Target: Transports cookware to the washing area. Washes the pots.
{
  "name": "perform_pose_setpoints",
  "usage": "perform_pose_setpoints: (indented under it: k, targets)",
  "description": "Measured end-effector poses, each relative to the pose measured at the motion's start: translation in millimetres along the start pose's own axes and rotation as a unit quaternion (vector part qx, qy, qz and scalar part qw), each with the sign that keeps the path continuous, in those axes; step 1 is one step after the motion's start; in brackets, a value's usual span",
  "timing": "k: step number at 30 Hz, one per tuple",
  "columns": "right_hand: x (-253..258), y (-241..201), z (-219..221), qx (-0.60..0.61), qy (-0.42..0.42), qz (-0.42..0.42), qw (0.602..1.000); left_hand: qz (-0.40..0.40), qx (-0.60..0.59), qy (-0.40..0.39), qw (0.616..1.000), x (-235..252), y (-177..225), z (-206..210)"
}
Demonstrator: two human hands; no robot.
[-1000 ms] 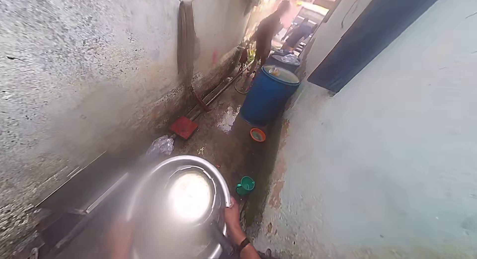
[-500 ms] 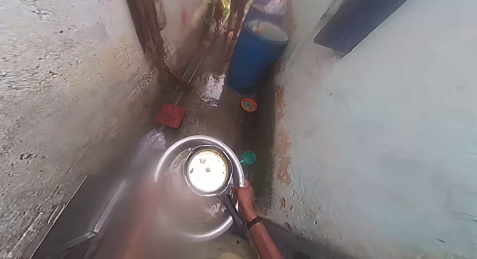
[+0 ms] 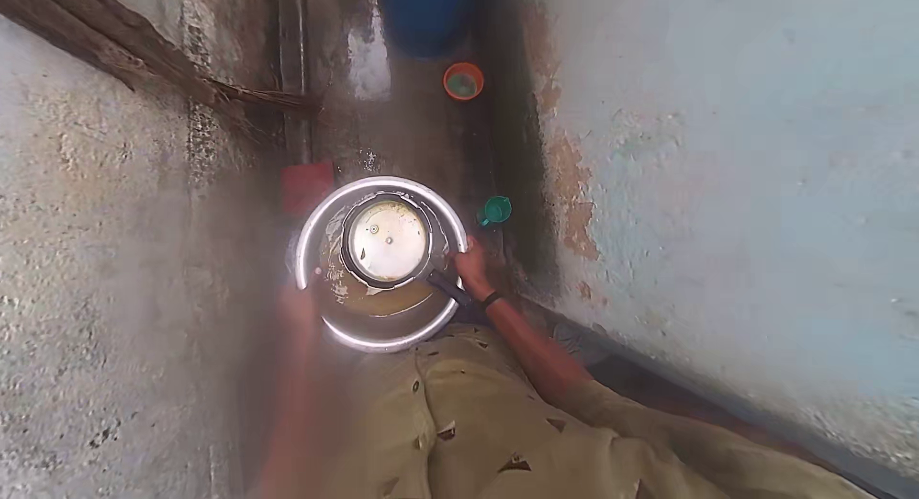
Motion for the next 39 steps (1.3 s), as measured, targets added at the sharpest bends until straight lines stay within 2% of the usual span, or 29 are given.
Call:
perform_pose_setpoints:
  k: [4,6,8,11,16,26,29,32,34,39]
  targets:
    - [27.1,-35.1,19.9,0.044,0.034,0.014,0.998,0.045,0.022,-0.035,0.998,87.1,37.3,23.4]
    - [28.0,-36.1,32.6,0.087,0.055,0.027,0.994,0.069,0.044,-0.069,0.994,125.4,46.3,35.7]
    - [46.1,-58.1,37.0,0.118,0.089,0.02,0.989,0.097,0.052,-0.097,0.989,174.6,72.9,61.9]
    - [52.0,-65.6,43.6,0.145,0.126,0.037,0.981,0.121,0.08,-0.138,0.98,218.4,97.0,85.7]
    - [60.2,-69.9,50.5,0.167,0.176,0.1,0.965,0.155,0.116,-0.191,0.962,271.2,141.5,127.0]
    - [140.4,-83.7,72.4,0.219,0.189,0.15,0.945,0.178,0.204,-0.261,0.927,349.6,187.0,222.5]
    - [194.4,-95.0,77.8,0.212,0.18,0.155,0.948,0.193,0.229,-0.282,0.912,379.5,211.3,265.0]
    - [233.0,-83.9,90.2,0.187,0.172,0.187,0.949,0.187,0.25,-0.294,0.903,395.0,211.5,301.9]
    - [273.3,-81.2,93.0,0.176,0.191,0.197,0.945,0.186,0.25,-0.306,0.9,412.1,213.3,341.3]
    - [379.8,-65.1,112.5,0.136,0.224,0.221,0.939,0.195,0.247,-0.344,0.885,467.4,175.7,463.8]
Point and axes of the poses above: each hand's wrist, its own x-axis towards the middle knuckle, its own z-axis out of the palm, y = z × x, the point moved 9 cm from there along x, towards the middle knuckle, and after that the axes turned 14 degrees about z, right-handed, at the moved point
